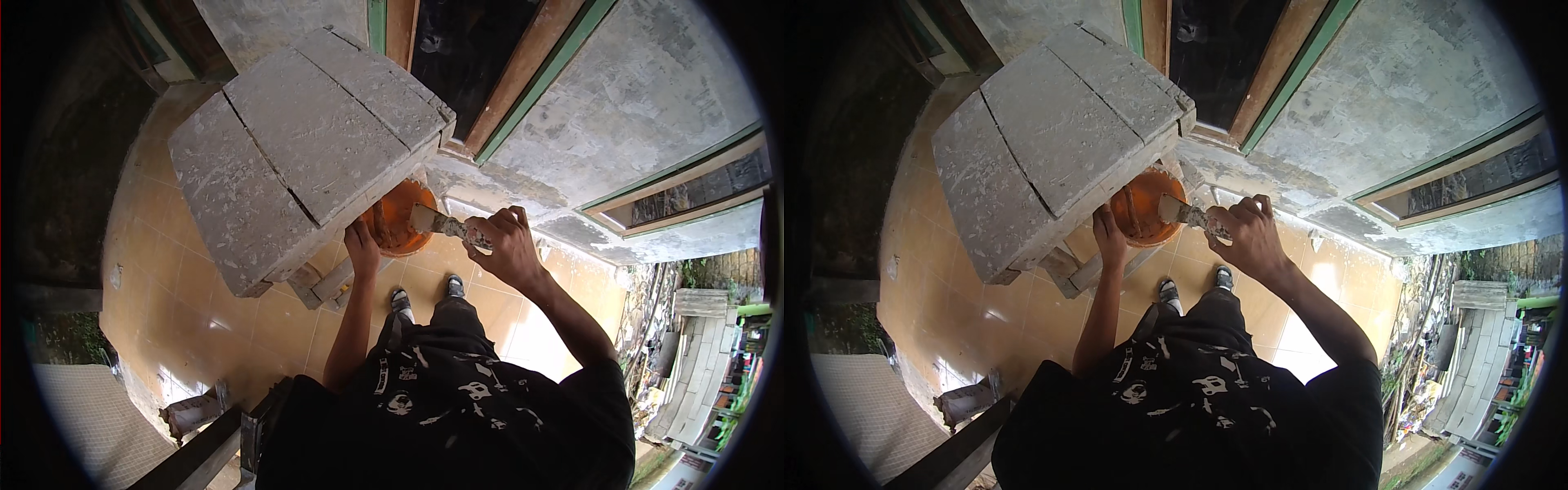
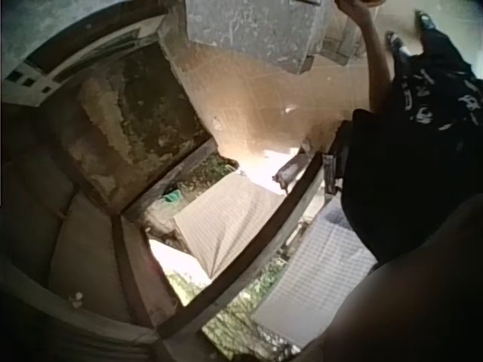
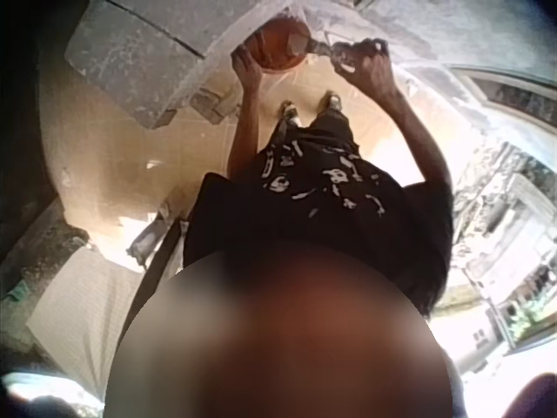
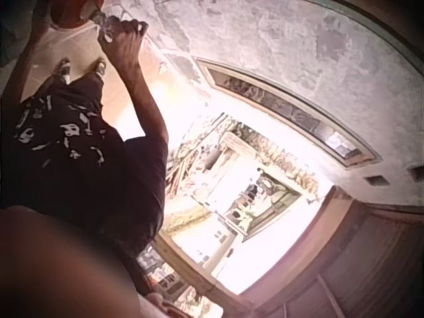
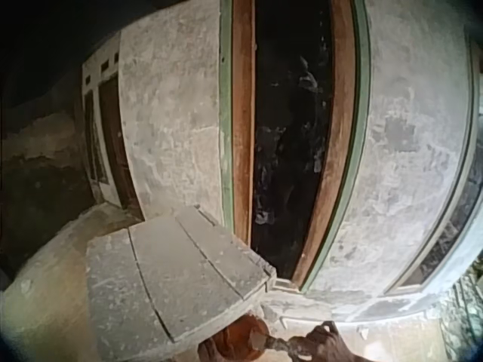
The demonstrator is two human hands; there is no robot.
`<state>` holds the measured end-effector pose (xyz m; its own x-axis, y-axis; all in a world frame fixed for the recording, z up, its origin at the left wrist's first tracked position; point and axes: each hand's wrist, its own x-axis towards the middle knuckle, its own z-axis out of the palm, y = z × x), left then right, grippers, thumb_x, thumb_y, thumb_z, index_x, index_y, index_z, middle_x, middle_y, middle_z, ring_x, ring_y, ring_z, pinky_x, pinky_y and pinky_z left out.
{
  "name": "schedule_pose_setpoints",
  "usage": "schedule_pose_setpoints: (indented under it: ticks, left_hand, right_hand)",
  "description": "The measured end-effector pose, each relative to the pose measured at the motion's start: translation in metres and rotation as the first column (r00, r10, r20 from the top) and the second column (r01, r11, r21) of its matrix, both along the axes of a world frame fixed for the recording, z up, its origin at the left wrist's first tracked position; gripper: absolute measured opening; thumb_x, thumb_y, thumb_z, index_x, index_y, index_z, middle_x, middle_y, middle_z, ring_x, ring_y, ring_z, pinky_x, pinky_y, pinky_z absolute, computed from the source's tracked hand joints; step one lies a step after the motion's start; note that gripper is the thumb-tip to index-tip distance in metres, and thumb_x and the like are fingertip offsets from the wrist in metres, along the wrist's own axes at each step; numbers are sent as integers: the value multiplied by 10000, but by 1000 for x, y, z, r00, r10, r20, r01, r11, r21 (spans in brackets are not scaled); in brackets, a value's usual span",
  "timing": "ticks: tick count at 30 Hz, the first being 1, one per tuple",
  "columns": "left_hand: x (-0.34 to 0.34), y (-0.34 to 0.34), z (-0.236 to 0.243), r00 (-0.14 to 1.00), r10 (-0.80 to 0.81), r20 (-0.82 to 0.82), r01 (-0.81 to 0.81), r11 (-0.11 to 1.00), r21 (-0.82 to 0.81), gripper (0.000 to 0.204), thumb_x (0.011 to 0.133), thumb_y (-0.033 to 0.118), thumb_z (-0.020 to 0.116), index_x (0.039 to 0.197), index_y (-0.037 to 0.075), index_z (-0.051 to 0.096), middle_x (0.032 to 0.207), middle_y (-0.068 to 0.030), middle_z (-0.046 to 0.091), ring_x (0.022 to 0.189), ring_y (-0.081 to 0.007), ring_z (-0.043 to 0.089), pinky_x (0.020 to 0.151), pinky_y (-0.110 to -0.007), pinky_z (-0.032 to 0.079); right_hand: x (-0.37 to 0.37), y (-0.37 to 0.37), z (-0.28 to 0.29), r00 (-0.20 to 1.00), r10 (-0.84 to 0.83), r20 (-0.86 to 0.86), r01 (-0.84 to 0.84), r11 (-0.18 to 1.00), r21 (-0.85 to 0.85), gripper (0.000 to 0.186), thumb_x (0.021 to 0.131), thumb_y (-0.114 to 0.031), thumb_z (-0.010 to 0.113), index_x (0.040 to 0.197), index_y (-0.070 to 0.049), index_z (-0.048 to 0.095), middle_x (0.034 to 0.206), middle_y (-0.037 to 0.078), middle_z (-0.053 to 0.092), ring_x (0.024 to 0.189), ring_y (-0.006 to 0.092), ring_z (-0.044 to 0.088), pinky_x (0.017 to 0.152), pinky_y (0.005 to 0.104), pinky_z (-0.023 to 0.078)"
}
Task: The person applies compound to a wall with a putty knife, smoothing it out.
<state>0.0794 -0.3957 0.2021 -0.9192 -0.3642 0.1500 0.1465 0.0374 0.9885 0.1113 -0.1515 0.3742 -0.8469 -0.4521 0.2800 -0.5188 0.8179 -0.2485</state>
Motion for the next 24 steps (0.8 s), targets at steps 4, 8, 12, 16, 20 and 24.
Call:
schedule_pose_setpoints:
  ticks: [4,8,12,16,20,24]
  left_hand:
    - [0,-2,-3,1000,-12,22,12,1000,-27,420,1002,238,378,1176,-129,483,1166,-282,554,1050,-365,552,918,-387,405]
    - [-3,-1,-8,999,22,-23,-23,999,-42,422,1003,234,372,1193,-128,476,1193,-286,540,1083,-369,541,931,-384,401]
    - [-3,-6,-8,1000,13,16,-12,998,-55,425,1002,229,368,1219,-124,458,1222,-292,521,1115,-379,528,950,-387,394]
    - [0,-7,4,995,-37,91,41,998,-46,438,1004,250,346,1279,-86,408,1258,-244,489,1156,-315,503,975,-373,392]
    - [5,2,15,1000,6,8,-6,998,-55,430,1003,232,359,1224,-124,452,1211,-300,523,1109,-391,532,937,-407,405]
    - [5,1,19,999,18,-42,-22,994,-109,418,1002,226,363,1204,-128,458,1183,-305,533,1092,-400,538,917,-406,415]
  right_hand:
    - [-14,6,0,1000,-20,-16,19,998,-56,252,699,-180,734,909,-80,635,656,93,633,691,261,596,851,385,387]
    - [-31,8,14,995,5,96,-7,1000,17,232,696,-174,762,865,-68,642,669,87,651,664,270,625,852,369,405]
    - [-35,5,13,997,35,76,-35,999,2,237,702,-194,765,861,-62,650,669,98,652,683,279,629,867,377,418]
    - [-34,2,1,956,-21,293,30,999,-26,321,730,-279,746,914,-36,645,746,158,648,780,336,622,877,413,438]
    - [-42,-4,-5,965,-19,263,-13,993,117,399,714,-347,736,927,-24,637,763,215,625,804,361,612,870,437,440]
    - [-52,-7,-7,999,48,-1,-46,976,211,384,673,-341,751,875,-34,640,699,219,611,802,350,625,884,455,420]
